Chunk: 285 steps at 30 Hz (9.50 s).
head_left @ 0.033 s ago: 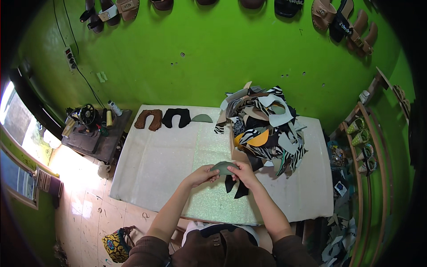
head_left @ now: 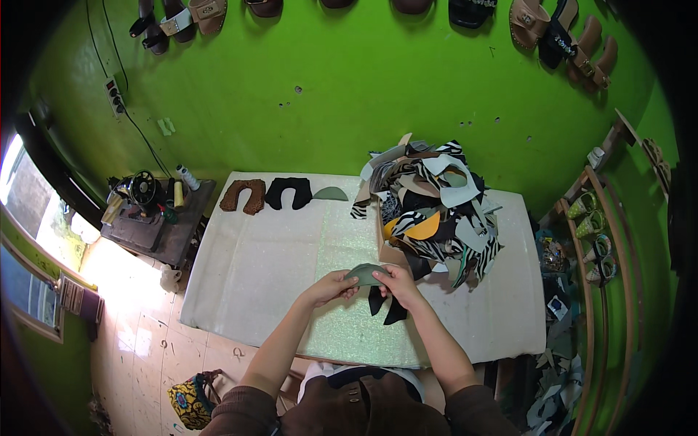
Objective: Sorting and arranging leather shoe upper components on a table.
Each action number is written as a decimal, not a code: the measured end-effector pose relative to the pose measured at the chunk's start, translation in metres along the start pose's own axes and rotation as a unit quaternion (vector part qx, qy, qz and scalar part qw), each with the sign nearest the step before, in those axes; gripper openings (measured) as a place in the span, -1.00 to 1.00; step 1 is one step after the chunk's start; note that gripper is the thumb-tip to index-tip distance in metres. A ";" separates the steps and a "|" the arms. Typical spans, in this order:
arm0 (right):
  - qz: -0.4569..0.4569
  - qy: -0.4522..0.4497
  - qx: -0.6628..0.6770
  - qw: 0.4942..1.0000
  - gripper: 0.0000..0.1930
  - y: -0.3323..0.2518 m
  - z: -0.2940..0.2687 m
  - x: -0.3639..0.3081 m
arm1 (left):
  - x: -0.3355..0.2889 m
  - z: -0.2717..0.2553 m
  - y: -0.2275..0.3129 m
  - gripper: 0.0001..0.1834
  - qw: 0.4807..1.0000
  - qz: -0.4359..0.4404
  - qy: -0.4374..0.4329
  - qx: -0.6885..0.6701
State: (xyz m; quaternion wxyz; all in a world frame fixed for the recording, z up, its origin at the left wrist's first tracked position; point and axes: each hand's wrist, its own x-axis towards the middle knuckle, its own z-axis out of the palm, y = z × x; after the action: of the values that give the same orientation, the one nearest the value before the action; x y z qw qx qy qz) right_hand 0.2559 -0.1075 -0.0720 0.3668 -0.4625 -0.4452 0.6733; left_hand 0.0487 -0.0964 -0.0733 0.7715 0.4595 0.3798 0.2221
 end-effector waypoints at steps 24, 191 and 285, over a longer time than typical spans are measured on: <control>0.107 -0.037 0.055 0.992 -0.82 0.004 0.046 0.109 | -0.010 -0.126 0.025 -0.77 0.997 -0.040 0.060 0.033; -0.198 0.447 -0.621 0.612 -0.85 -0.064 -0.075 0.051 | 0.094 0.048 0.060 -0.75 0.852 0.308 0.238 0.351; -0.294 0.022 -0.316 0.902 -0.55 -0.074 -0.011 0.004 | 0.040 0.030 0.065 -0.93 0.920 0.328 -0.151 -0.155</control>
State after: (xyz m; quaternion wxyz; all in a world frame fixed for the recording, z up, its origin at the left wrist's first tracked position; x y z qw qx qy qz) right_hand 0.2710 -0.0765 -0.0056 0.3926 -0.4172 -0.7420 0.3482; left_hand 0.0974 -0.0539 -0.0232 0.7649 0.4613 0.0475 0.4470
